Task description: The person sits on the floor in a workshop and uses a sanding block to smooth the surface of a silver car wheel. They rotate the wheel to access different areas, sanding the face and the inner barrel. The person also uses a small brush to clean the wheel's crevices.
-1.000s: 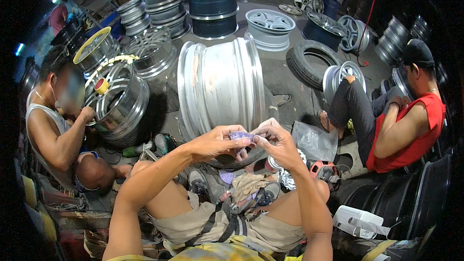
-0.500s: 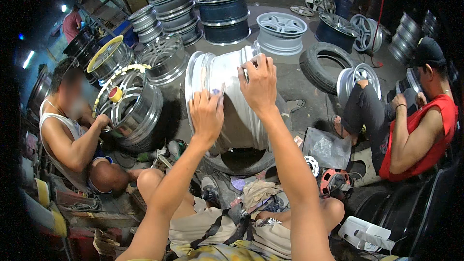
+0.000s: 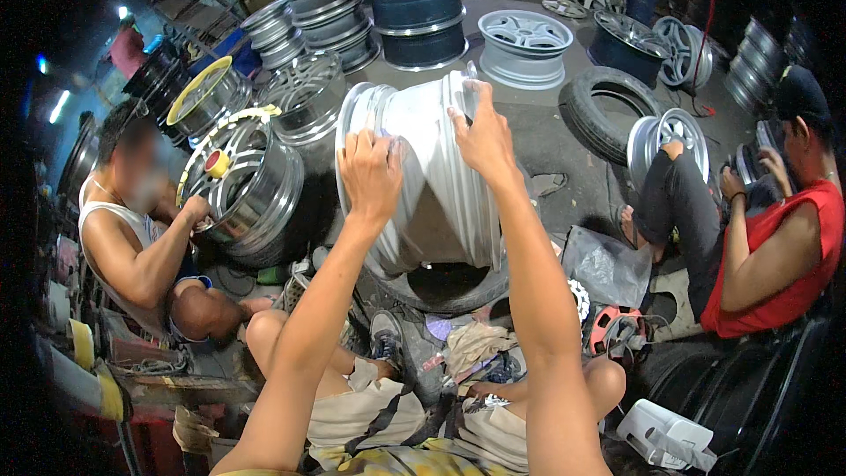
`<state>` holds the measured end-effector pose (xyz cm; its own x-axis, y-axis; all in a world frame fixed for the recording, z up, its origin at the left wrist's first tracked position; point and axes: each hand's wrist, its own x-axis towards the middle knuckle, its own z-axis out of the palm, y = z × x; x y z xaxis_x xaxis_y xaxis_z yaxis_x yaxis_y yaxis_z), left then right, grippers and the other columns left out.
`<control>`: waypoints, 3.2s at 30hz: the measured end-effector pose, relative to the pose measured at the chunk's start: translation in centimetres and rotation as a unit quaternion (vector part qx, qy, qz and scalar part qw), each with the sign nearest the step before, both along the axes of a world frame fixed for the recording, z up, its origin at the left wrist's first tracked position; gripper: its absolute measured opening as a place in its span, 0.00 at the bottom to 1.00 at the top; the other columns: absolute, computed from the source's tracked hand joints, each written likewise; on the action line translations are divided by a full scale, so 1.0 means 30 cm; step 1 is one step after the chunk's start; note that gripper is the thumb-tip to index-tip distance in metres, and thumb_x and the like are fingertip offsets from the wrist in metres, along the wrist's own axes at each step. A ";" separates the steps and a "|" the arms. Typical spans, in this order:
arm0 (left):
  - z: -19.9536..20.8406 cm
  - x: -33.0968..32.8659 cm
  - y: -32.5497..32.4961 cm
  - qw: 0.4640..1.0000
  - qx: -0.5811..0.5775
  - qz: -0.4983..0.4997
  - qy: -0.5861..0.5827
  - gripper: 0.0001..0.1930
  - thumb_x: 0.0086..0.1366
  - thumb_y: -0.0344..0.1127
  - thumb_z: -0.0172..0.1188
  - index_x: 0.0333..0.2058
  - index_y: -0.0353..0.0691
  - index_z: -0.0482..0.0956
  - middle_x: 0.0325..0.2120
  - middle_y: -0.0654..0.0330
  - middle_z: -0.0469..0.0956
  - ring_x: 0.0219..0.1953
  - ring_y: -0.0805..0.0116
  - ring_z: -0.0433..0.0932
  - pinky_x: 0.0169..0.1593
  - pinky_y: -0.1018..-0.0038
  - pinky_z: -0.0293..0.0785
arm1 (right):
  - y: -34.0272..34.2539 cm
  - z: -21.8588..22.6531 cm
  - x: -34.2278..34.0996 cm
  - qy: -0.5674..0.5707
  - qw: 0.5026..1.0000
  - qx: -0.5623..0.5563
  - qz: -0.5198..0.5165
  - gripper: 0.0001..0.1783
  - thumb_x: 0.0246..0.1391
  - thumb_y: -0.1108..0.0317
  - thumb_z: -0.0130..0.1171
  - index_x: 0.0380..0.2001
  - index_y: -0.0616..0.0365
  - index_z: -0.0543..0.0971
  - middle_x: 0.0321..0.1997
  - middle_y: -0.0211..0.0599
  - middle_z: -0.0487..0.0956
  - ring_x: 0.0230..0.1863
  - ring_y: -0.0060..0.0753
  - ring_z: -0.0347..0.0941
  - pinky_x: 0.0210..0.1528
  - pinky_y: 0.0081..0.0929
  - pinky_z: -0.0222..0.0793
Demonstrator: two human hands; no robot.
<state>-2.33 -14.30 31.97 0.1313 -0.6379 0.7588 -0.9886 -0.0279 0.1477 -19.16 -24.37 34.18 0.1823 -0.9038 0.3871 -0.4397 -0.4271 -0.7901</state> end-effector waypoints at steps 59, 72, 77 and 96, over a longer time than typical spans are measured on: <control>-0.103 -0.049 0.126 0.998 -0.007 0.008 0.060 0.07 0.64 0.36 0.65 0.34 0.38 0.84 0.33 0.53 0.76 0.41 0.50 0.75 0.47 0.57 0.69 | 0.051 -0.046 -0.006 -0.008 0.999 -0.044 -0.012 0.20 0.64 0.59 0.59 0.56 0.53 0.74 0.49 0.58 0.83 0.53 0.67 0.77 0.55 0.53 0.71; -0.073 -0.037 0.094 0.993 -0.040 -0.086 0.064 0.12 0.57 0.24 0.66 0.41 0.37 0.84 0.30 0.52 0.73 0.39 0.50 0.73 0.44 0.57 0.69 | 0.043 -0.037 -0.006 -0.007 0.999 -0.040 -0.021 0.20 0.63 0.60 0.60 0.55 0.52 0.75 0.48 0.57 0.83 0.52 0.66 0.78 0.54 0.52 0.72; -0.121 -0.041 0.138 0.986 -0.040 -0.140 0.080 0.11 0.59 0.24 0.65 0.42 0.35 0.85 0.29 0.51 0.71 0.36 0.49 0.72 0.41 0.57 0.69 | 0.037 -0.063 -0.027 -0.010 0.998 -0.066 -0.017 0.20 0.63 0.60 0.61 0.55 0.53 0.75 0.47 0.58 0.84 0.51 0.67 0.78 0.53 0.53 0.72; -0.091 -0.040 0.124 0.995 -0.031 -0.061 0.067 0.10 0.58 0.26 0.66 0.40 0.40 0.86 0.29 0.55 0.71 0.37 0.52 0.72 0.41 0.58 0.65 | 0.045 -0.054 -0.005 -0.010 0.999 -0.045 -0.009 0.19 0.63 0.61 0.61 0.55 0.53 0.75 0.47 0.59 0.83 0.51 0.67 0.78 0.53 0.52 0.72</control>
